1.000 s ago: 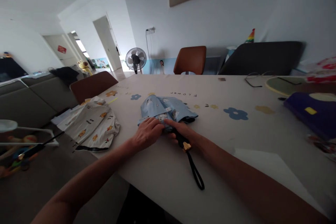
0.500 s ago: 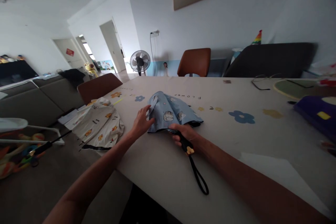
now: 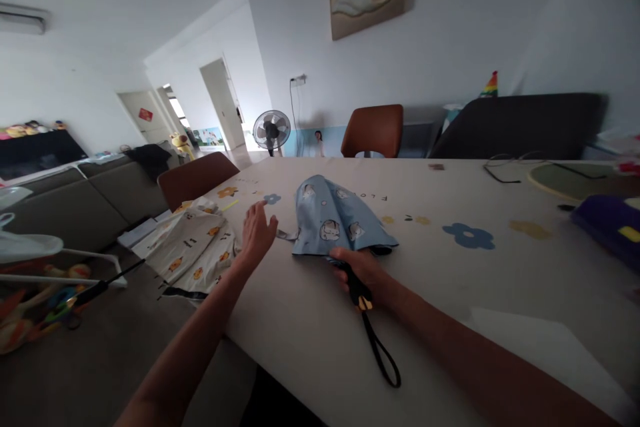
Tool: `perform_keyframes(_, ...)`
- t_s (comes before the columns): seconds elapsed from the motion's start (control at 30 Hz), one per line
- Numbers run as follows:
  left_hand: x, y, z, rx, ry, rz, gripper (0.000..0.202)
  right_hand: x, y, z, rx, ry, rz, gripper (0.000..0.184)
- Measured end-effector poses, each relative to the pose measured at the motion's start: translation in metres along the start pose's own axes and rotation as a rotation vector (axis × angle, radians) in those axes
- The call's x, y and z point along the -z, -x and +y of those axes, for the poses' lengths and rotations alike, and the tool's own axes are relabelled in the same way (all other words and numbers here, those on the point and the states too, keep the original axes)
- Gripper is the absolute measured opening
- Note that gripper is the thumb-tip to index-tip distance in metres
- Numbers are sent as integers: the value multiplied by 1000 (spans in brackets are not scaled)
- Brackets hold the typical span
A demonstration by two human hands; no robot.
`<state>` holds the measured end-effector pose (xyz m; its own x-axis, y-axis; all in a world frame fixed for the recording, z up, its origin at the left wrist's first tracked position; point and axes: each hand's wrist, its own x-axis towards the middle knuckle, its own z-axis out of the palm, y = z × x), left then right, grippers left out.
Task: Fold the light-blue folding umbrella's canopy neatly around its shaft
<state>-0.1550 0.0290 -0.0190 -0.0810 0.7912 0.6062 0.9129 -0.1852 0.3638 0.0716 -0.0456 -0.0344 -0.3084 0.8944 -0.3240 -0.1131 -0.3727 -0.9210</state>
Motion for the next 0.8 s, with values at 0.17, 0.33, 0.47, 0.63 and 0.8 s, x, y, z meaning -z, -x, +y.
perform_keyframes(0.17,-17,-36,33,125,398,-23,35,-6,3,5,94,129,-8,26)
perform_keyframes(0.33,-33,-52,36,388,537,137,45,-8,2,9,135,123,-17,19)
perform_keyframes(0.47,-44,-48,29,390,590,83,50,-6,-1,11,139,111,-56,20)
perform_keyframes(0.63,-50,-46,22,374,495,36,52,-6,-1,10,111,117,-62,19)
perform_keyframes(0.8,-58,-42,10,367,378,18,50,-7,1,6,36,88,-8,20)
